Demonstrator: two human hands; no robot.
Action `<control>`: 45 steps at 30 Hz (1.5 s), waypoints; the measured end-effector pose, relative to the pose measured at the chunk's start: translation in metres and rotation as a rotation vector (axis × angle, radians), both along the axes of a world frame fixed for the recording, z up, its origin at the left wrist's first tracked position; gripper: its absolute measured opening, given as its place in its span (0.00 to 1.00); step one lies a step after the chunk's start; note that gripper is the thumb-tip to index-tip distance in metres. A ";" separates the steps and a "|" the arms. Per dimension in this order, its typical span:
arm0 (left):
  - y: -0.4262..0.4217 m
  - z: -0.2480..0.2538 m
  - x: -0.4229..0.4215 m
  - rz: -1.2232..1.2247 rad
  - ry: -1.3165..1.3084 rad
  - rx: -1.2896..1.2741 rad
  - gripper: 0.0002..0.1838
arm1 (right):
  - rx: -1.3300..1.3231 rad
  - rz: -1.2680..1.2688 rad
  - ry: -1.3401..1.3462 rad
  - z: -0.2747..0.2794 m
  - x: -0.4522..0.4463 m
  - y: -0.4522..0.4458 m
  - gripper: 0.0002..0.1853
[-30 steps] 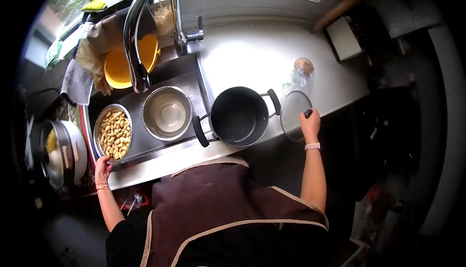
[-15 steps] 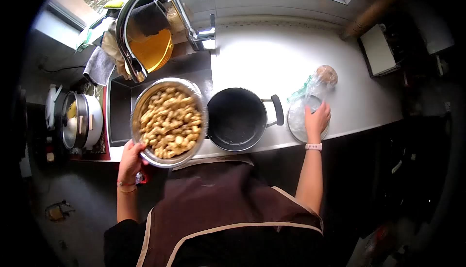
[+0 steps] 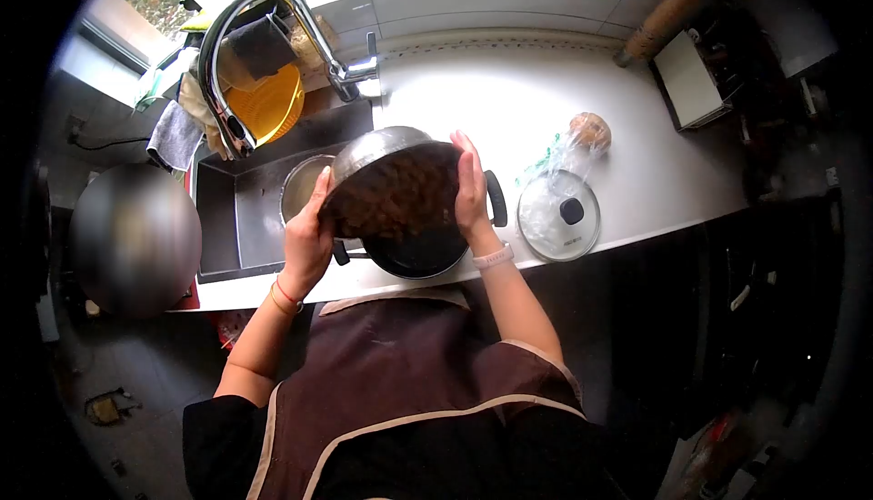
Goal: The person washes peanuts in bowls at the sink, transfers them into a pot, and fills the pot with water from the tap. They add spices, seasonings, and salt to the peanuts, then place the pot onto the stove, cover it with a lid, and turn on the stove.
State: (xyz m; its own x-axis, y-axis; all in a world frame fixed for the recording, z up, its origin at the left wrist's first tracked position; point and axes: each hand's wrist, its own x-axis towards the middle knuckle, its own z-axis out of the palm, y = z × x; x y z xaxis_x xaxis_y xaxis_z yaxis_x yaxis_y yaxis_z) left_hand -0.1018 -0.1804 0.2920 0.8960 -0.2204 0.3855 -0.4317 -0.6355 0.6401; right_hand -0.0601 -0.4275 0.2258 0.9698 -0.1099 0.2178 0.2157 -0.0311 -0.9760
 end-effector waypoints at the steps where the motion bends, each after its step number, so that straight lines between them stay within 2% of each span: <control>1: 0.000 -0.004 0.002 -0.017 -0.072 0.049 0.30 | 0.131 0.010 0.035 -0.008 -0.004 0.000 0.34; 2: 0.001 -0.008 0.004 -0.035 -0.144 0.099 0.29 | 0.263 0.020 0.071 -0.015 -0.007 0.000 0.34; 4: -0.002 -0.014 0.004 -0.043 -0.178 0.142 0.28 | 0.198 -0.025 0.047 -0.026 -0.012 -0.005 0.34; 6: -0.004 -0.020 0.006 -0.052 -0.296 0.220 0.26 | 0.285 -0.047 0.044 -0.033 -0.016 -0.011 0.34; 11: -0.001 -0.015 0.002 -0.122 -0.375 0.340 0.25 | 0.492 -0.089 0.174 -0.040 -0.028 -0.020 0.35; 14: 0.008 -0.019 0.005 -0.158 -0.494 0.252 0.25 | 0.558 -0.116 0.189 -0.037 -0.035 -0.024 0.34; 15: 0.011 -0.019 0.005 -0.148 -0.447 0.183 0.25 | 0.402 -0.178 0.202 -0.032 -0.038 -0.027 0.34; 16: 0.013 -0.018 0.005 -0.138 -0.400 0.114 0.25 | 0.404 -0.261 0.262 -0.019 -0.041 -0.024 0.31; 18: 0.015 -0.020 0.012 -0.041 -0.354 0.053 0.25 | 0.461 -0.304 0.293 -0.029 -0.040 -0.030 0.28; 19: 0.016 -0.012 0.014 -0.046 -0.326 0.000 0.24 | 0.439 -0.335 0.307 -0.028 -0.039 -0.032 0.23; 20: 0.013 -0.007 0.019 0.021 -0.389 -0.005 0.25 | 0.437 -0.333 0.308 -0.027 -0.040 -0.033 0.23; 21: 0.018 -0.014 0.017 0.066 -0.211 -0.117 0.23 | 0.404 -0.349 0.332 -0.027 -0.040 -0.034 0.22; 24: 0.037 -0.026 0.012 0.152 0.100 -0.306 0.19 | 0.371 -0.367 0.328 -0.031 -0.043 -0.034 0.18; 26: 0.043 -0.011 0.005 0.225 0.483 -0.564 0.12 | 0.174 -0.345 0.274 -0.031 -0.045 -0.032 0.17; 27: 0.041 -0.008 0.003 0.221 0.484 -0.725 0.07 | 0.078 -0.347 0.289 -0.028 -0.048 -0.030 0.13; 28: 0.048 -0.005 -0.002 0.234 0.482 -0.729 0.07 | 0.075 -0.334 0.293 -0.022 -0.047 -0.031 0.13; 30: 0.071 0.003 -0.016 0.251 0.677 -0.783 0.09 | -0.864 -0.347 -0.044 -0.012 -0.044 -0.037 0.13; 32: 0.101 0.008 -0.037 0.291 0.768 -0.836 0.10 | -0.999 -0.303 -0.044 -0.013 -0.033 -0.047 0.17; 35: 0.165 0.003 -0.081 0.505 0.858 -0.869 0.10 | -1.083 -0.112 -0.089 -0.008 -0.012 -0.054 0.19; 36: 0.197 -0.012 -0.099 0.590 0.900 -0.899 0.09 | -1.085 -0.102 -0.089 -0.006 -0.004 -0.050 0.19; 37: 0.215 -0.013 -0.111 0.641 0.914 -0.889 0.10 | -1.119 0.015 -0.106 -0.004 0.003 -0.044 0.19; 39: 0.268 -0.060 -0.144 0.881 0.771 -1.003 0.06 | -1.202 0.210 -0.112 -0.005 0.020 -0.032 0.19; 40: 0.291 -0.084 -0.157 1.026 0.678 -1.034 0.05 | -1.205 0.224 -0.121 -0.003 0.028 -0.024 0.19; 42: 0.321 -0.125 -0.174 1.173 0.573 -1.209 0.02 | -1.083 0.227 -0.057 0.002 0.047 0.001 0.17; 45: 0.338 -0.152 -0.188 1.243 0.473 -1.381 0.02 | -0.918 0.332 -0.097 0.030 0.072 0.045 0.17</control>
